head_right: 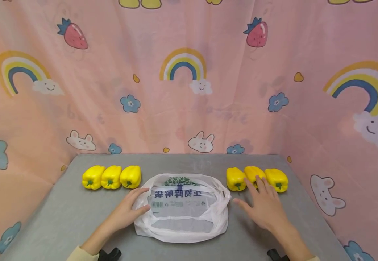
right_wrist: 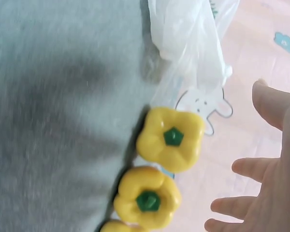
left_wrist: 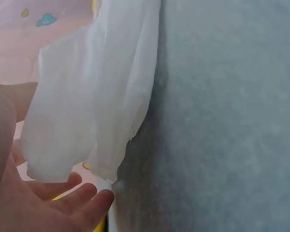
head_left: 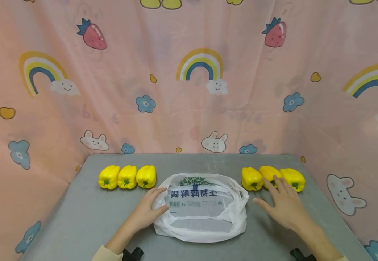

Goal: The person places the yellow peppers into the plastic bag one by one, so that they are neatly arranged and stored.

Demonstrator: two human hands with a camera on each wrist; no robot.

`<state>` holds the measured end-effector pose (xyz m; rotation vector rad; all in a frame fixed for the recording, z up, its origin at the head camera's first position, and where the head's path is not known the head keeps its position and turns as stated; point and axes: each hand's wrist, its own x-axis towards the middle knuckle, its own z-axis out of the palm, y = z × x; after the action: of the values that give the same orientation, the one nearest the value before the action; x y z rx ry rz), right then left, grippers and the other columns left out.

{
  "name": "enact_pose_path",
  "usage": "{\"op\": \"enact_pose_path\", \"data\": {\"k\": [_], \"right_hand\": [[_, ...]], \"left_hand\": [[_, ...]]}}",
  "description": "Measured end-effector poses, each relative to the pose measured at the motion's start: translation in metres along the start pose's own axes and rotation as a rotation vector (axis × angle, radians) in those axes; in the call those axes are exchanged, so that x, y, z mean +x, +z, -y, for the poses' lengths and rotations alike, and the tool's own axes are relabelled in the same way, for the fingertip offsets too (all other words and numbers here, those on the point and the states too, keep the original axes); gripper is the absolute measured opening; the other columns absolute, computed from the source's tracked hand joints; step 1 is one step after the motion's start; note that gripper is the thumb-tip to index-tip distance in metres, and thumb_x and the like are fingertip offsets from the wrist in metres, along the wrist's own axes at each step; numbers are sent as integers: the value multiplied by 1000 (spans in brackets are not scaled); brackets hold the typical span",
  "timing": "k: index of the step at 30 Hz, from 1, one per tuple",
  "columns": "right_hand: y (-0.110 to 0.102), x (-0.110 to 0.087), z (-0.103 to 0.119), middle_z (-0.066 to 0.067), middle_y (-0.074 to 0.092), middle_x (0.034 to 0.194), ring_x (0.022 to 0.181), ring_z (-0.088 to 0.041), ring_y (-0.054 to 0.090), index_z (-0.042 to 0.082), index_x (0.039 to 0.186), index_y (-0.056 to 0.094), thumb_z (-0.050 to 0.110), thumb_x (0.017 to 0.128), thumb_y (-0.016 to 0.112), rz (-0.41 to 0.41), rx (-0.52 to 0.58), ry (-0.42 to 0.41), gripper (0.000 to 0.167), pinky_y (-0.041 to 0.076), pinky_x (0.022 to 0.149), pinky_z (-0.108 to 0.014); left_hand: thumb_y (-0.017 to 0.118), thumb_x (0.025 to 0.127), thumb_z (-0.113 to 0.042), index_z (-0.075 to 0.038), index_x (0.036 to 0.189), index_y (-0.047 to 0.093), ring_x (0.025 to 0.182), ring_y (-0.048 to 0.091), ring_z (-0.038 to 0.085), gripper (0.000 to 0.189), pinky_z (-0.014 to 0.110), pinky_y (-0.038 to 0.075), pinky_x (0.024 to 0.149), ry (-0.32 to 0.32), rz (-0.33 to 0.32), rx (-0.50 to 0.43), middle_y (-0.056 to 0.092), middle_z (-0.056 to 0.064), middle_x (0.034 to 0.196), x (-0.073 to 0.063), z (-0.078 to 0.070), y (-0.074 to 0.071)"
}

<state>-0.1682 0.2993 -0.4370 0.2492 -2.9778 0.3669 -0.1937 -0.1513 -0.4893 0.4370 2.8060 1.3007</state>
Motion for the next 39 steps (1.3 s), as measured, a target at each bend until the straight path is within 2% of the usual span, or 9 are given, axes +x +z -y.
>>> {"op": "enact_pose_path", "data": {"k": [8, 15, 22, 29, 34, 39], "right_hand": [[-7, 5, -22, -40, 26, 154, 136, -63, 28, -3, 153, 37, 60, 99, 54, -45, 29, 28, 85, 24, 100, -82], [-14, 10, -39, -44, 25, 151, 132, -66, 29, -6, 154, 34, 56, 101, 53, -48, 84, 51, 83, 27, 97, -82], [-16, 19, -54, -45, 25, 149, 130, -67, 28, -7, 151, 36, 54, 103, 49, -59, 124, 87, 78, 26, 96, -83], [-19, 29, -70, -48, 23, 149, 131, -69, 25, -8, 153, 30, 53, 105, 46, -35, 150, 109, 79, 24, 96, -84], [-19, 34, -82, -45, 28, 148, 131, -66, 28, -10, 152, 30, 51, 106, 45, -39, 173, 118, 78, 26, 97, -82], [-18, 42, -97, -45, 26, 149, 134, -66, 24, -12, 152, 28, 49, 107, 42, -16, 242, 141, 77, 22, 101, -81]], "left_hand": [[77, 90, -29, -19, 142, 57, 138, 42, 39, 57, 68, 31, 111, -38, 9, -87, 48, 13, 149, 5, 4, 1], [77, 90, -26, -17, 142, 56, 138, 43, 39, 56, 68, 31, 111, -36, 24, -102, 49, 14, 148, 6, 6, 2], [77, 90, -25, -17, 142, 57, 138, 43, 39, 56, 67, 31, 111, -46, 14, -105, 50, 13, 148, 6, 8, 3], [77, 91, -23, -17, 143, 55, 139, 41, 40, 57, 68, 29, 112, -71, 16, -123, 49, 15, 150, 5, 7, 1], [77, 91, -23, -17, 144, 55, 140, 41, 41, 58, 69, 29, 112, -73, 18, -118, 49, 15, 150, 4, 6, 1], [77, 91, -22, -16, 144, 55, 140, 41, 41, 58, 68, 29, 112, -68, 16, -118, 49, 15, 150, 5, 5, 2]]}}
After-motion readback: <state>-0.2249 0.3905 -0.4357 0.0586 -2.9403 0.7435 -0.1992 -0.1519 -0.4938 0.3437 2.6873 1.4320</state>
